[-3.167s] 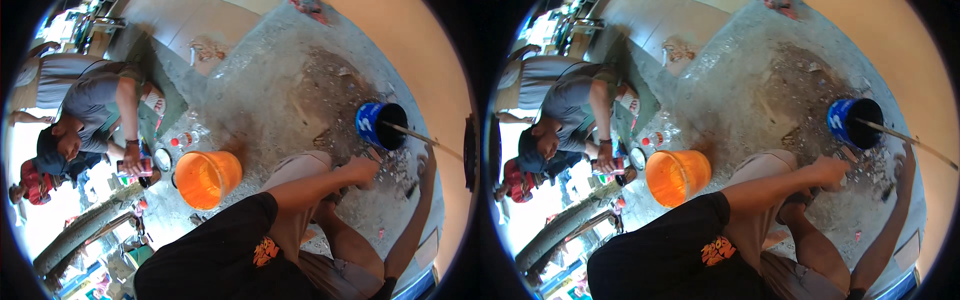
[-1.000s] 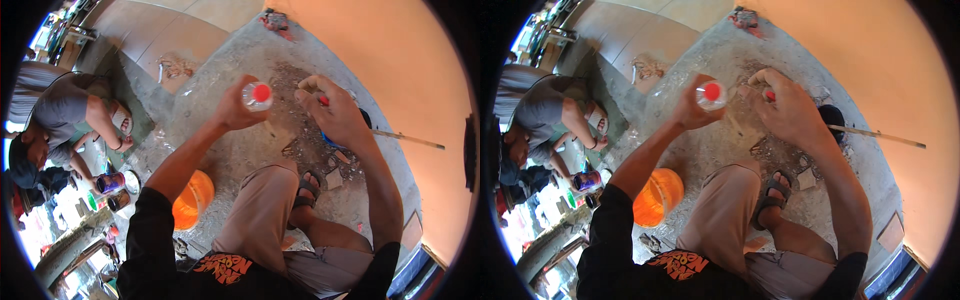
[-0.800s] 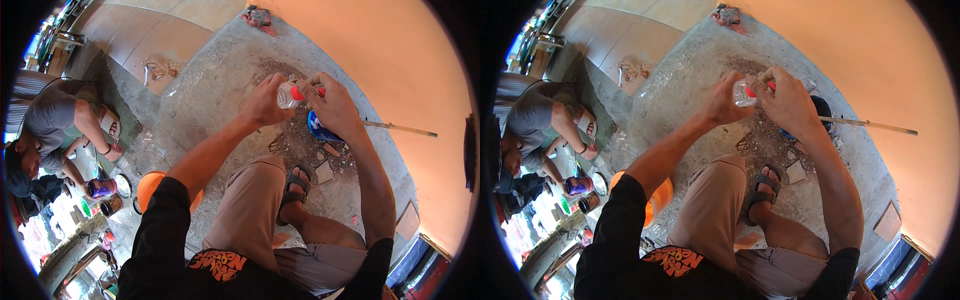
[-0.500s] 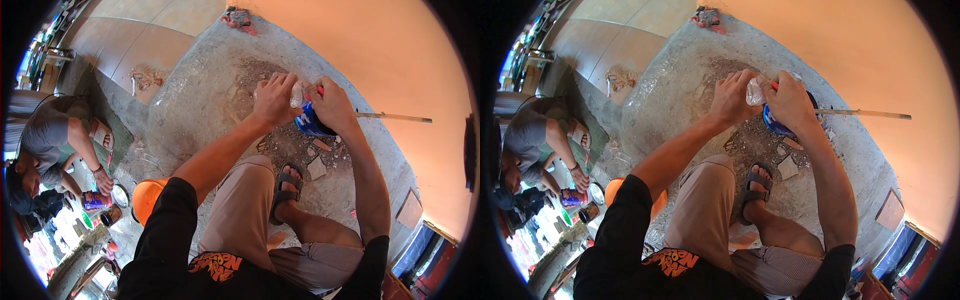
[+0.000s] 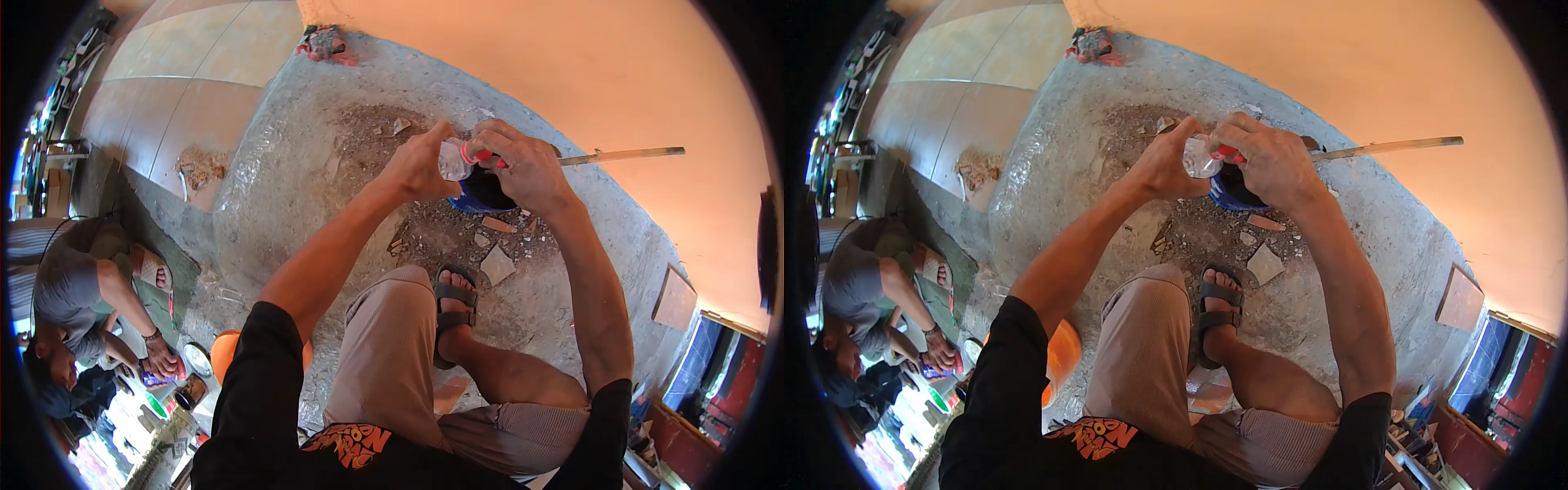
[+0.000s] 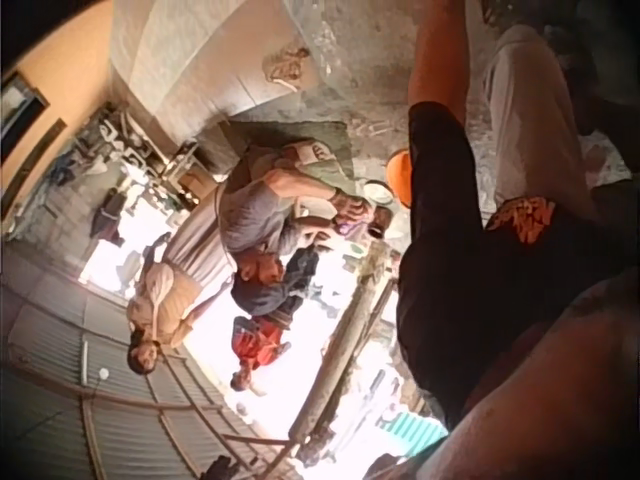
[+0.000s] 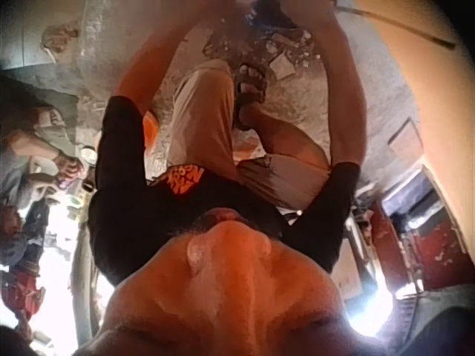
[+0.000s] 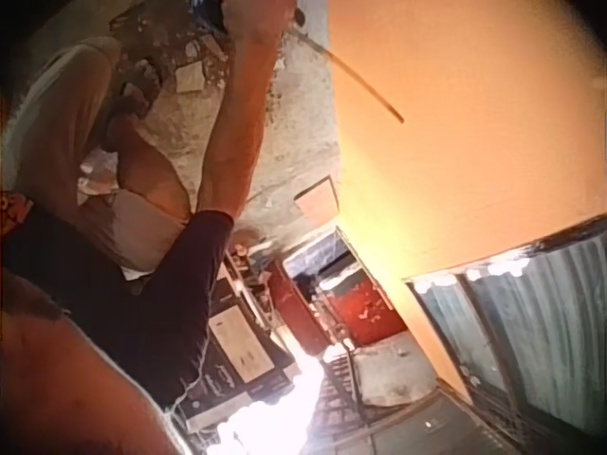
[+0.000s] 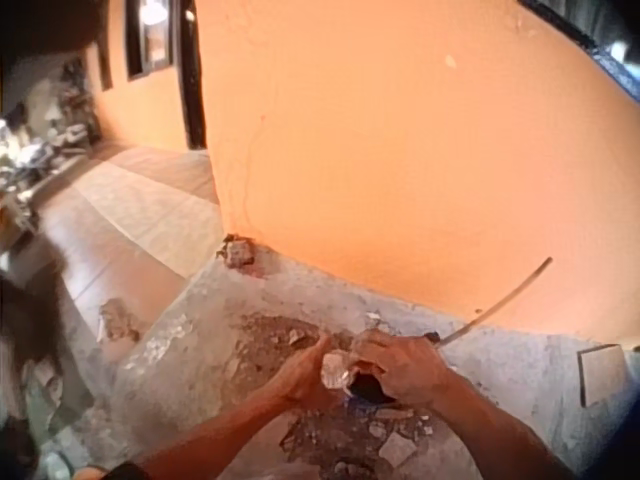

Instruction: The person stirs a dark liquid in a bucket using a wooden stick, pours water from a bottle into the bucket, and then uses a brush to apply the mixture to a window frame.

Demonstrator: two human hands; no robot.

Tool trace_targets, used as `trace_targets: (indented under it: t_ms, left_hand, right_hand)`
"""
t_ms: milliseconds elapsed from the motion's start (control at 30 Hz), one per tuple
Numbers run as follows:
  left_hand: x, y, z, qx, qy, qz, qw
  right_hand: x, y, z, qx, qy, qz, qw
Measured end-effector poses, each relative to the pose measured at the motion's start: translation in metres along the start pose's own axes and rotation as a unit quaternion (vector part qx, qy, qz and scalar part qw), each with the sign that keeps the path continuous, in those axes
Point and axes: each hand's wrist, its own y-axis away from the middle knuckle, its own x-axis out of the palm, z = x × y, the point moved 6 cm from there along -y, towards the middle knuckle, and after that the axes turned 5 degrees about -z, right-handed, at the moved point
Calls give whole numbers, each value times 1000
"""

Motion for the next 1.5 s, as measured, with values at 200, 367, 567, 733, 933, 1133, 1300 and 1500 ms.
trace_targets:
  t_ms: [200, 367, 567, 733, 933, 1133, 1300, 1500]
  left_hand:
    - [5, -8, 8, -30, -81, 26, 996]
    - [8, -18, 1, -31, -135, 46, 989]
    - [14, -26, -6, -35, -212, 65, 975]
    - [18, -31, -6, -78, -260, 76, 960]
    - [20, -38, -17, -98, -306, 93, 942]
    - [22, -39, -23, -106, -326, 113, 933]
    - [24, -40, -23, -90, -352, 98, 927]
    - [27, -40, -23, -76, -386, 85, 916]
  right_hand:
    - [-26, 7, -30, 86, -7, -59, 995]
    - [-37, 20, -48, 135, -23, -92, 986]
    - [-36, 33, -56, 170, -38, -76, 982]
    - [-37, 41, -62, 196, -55, -81, 976]
    - [-37, 44, -66, 193, -52, -90, 976]
    - [-38, 49, -68, 200, -52, -93, 974]
    - [-41, 53, -69, 202, -62, -95, 973]
    - [-41, 53, -69, 209, -64, -90, 972]
